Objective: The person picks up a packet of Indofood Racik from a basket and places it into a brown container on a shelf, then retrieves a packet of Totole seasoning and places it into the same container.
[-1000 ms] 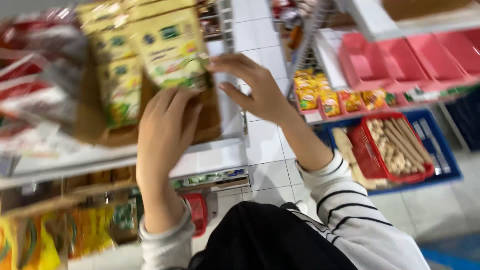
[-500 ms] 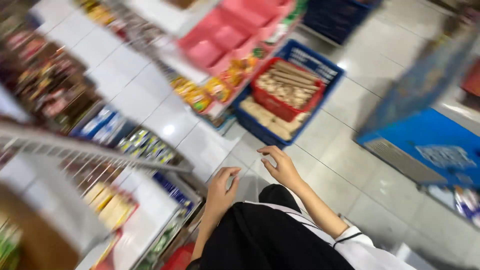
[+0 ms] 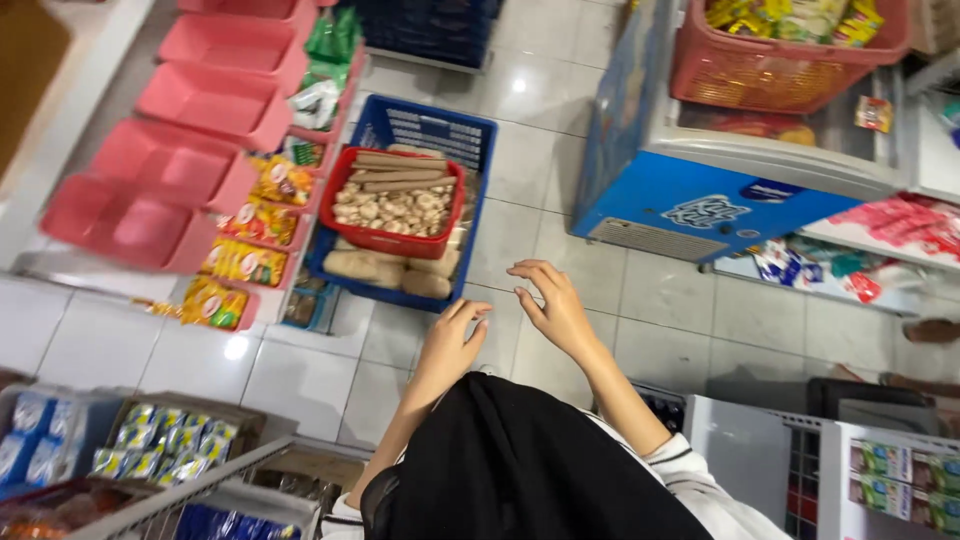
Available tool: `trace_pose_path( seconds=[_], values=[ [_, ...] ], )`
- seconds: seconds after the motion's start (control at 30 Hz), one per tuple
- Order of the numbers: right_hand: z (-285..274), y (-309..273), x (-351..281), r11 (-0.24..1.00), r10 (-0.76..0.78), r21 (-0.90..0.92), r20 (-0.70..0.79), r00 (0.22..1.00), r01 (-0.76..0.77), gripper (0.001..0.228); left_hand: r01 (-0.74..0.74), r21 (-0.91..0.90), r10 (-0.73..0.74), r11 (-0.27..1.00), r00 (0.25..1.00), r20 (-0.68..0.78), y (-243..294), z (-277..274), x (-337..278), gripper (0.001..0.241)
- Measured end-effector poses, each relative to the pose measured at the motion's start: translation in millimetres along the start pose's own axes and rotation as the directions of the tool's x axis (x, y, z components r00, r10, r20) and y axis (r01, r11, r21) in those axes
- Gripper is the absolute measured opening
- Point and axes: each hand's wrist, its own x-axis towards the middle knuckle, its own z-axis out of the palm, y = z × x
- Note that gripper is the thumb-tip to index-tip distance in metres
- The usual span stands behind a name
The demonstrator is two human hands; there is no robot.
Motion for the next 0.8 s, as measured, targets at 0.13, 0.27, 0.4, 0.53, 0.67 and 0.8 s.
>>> trace_pose_path(
  seconds=[0.13, 0.27, 0.4, 0.53, 0.67, 0.8],
  values=[
    [-28.1, 29.1, -18.0, 0.993, 0.116, -0.014, -0.079, 0.990, -0.117, 0.026, -0.008, -0.045, 0.014, 0.999, 0.990, 0.142, 3.1, 35.9, 34.2, 0.021],
    [-45.2, 54.4, -30.6, 0.959, 0.285, 0.037, -0.139, 0.948, -0.283, 0.025, -0.040, -0.066, 0.056, 0.997, 0.962, 0.267, -1.6, 58.6, 63.5, 0.022],
    [-56.6, 75.3, -38.4, 0.911, 0.413, 0.105, -0.211, 0.886, -0.399, 0.026, 0.000, -0.041, 0.015, 0.999, 0.931, 0.364, 1.2, 77.4, 93.0, 0.024],
    [-72.0, 101.6, -29.6, 0.892, 0.451, 0.124, -0.284, 0.846, -0.434, 0.025, -0.030, -0.085, 0.064, 0.996, 0.900, 0.432, -0.3, 101.7, 142.9, 0.021],
    [-93.1, 136.2, -7.9, 0.845, 0.534, 0.162, -0.330, 0.779, -0.510, 0.025, -0.081, -0.070, 0.105, 0.994, 0.858, 0.503, 1.2, 133.9, 207.4, 0.022],
    [-128.7, 176.7, 33.3, 0.878, 0.464, 0.096, -0.414, 0.783, -0.470, 0.025, -0.107, -0.083, 0.135, 0.991, 0.837, 0.530, 16.0, 158.7, 285.5, 0.022]
  ],
)
